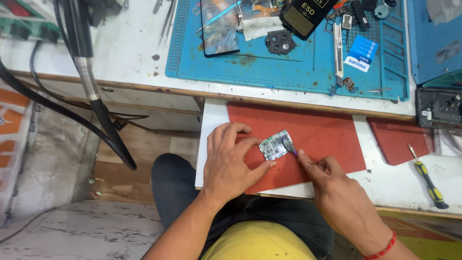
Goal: The person uses a purple plastic tool to scrape the surface of a small green circuit board placed on a red mat. They then use a hot air gun to apply heat to the board. The workspace is cluttered with various electronic parts and tools.
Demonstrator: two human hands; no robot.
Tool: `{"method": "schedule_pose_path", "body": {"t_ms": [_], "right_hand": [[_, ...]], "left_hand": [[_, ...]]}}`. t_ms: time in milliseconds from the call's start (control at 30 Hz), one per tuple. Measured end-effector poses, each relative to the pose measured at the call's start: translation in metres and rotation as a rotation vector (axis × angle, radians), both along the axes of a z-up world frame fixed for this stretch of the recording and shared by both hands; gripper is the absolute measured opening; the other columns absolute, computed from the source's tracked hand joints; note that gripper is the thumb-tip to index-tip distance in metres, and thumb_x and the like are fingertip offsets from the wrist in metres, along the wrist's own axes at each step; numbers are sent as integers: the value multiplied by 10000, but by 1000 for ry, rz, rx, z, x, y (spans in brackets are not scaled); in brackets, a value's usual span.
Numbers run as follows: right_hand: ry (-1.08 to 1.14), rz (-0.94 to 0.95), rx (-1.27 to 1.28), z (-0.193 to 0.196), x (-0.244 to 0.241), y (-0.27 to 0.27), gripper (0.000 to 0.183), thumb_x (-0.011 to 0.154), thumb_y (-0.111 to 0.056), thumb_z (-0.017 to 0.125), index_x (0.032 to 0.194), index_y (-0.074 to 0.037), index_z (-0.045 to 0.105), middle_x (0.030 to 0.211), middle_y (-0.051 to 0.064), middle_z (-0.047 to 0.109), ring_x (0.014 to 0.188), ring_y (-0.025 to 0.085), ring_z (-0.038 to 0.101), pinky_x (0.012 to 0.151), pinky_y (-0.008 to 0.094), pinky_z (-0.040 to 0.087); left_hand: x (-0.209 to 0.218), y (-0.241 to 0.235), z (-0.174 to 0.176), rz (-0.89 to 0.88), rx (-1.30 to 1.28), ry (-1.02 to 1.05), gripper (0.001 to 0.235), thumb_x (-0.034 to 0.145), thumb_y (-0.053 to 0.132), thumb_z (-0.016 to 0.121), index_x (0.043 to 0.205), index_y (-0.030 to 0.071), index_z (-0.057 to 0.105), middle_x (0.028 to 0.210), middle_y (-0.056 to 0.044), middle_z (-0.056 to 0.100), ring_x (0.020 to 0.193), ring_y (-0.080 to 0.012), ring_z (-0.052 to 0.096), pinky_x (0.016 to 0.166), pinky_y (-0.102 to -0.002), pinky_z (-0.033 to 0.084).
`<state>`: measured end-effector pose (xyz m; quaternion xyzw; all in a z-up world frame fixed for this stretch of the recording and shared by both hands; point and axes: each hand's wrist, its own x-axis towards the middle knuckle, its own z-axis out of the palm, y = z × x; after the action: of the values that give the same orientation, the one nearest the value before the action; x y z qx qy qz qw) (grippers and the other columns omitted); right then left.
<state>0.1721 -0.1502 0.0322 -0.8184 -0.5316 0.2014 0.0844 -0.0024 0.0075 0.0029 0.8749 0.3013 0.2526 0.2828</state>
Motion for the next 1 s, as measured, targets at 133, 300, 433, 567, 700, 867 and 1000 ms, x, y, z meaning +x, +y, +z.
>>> {"method": "schedule_pose_path", "body": {"t_ms": [133, 300, 433, 567, 700, 867, 1000], "right_hand": [[8, 25, 69, -13, -6, 6, 751, 812, 20, 507, 1537, -173, 485, 1051, 182, 605, 697, 418, 670, 620, 506, 556], [0, 50, 78, -2, -6, 8, 756, 789, -29, 524, 1525, -199, 498, 1101, 159, 609, 659, 390, 686, 566, 494, 568], [-1, 28, 20, 0, -6, 6, 750, 808, -30, 519, 1529, -236, 498, 1136, 135, 614, 658, 376, 696, 567, 483, 577], [-7, -52, 126, -7, -2, 8, 709, 841, -37, 527, 1525, -223, 522, 1062, 140, 622, 671, 379, 683, 576, 471, 569], [3, 40, 107, -6, -11, 4, 731, 813, -37, 528, 1523, -212, 518, 1037, 136, 620, 679, 357, 695, 569, 465, 574], [44, 115, 28, -4, -15, 4, 773, 784, -39, 528, 1535, -220, 498, 1091, 122, 620, 691, 350, 694, 591, 469, 576], [9, -46, 54, 2, -6, 10, 740, 838, -64, 523, 1544, -289, 503, 1104, 127, 612, 692, 376, 683, 617, 483, 567]], "left_hand": [[2, -3, 1, -5, -16, 30, 462, 648, 411, 916, 962, 102, 777, 1196, -73, 594, 1202, -307, 481, 1032, -477, 366], [7, -3, 6, 6, -25, 49, 460, 638, 402, 926, 948, 96, 778, 1189, -75, 592, 1196, -300, 480, 1041, -468, 365], [7, -4, 6, 4, -23, 76, 458, 633, 401, 935, 939, 95, 783, 1176, -73, 595, 1202, -295, 479, 1047, -470, 358], [7, -3, 6, 13, 15, 62, 446, 639, 398, 934, 938, 102, 789, 1179, -76, 592, 1216, -307, 468, 1061, -467, 360], [7, -4, 7, 13, -42, 70, 440, 636, 392, 931, 936, 101, 792, 1180, -71, 596, 1210, -295, 476, 1056, -466, 358], [5, -4, 5, 16, -27, 63, 446, 637, 380, 926, 952, 95, 791, 1191, -64, 600, 1209, -287, 484, 1043, -457, 368], [8, -3, 10, 16, -59, 59, 453, 621, 392, 932, 938, 102, 793, 1175, -59, 598, 1192, -287, 480, 1036, -461, 365]]}}
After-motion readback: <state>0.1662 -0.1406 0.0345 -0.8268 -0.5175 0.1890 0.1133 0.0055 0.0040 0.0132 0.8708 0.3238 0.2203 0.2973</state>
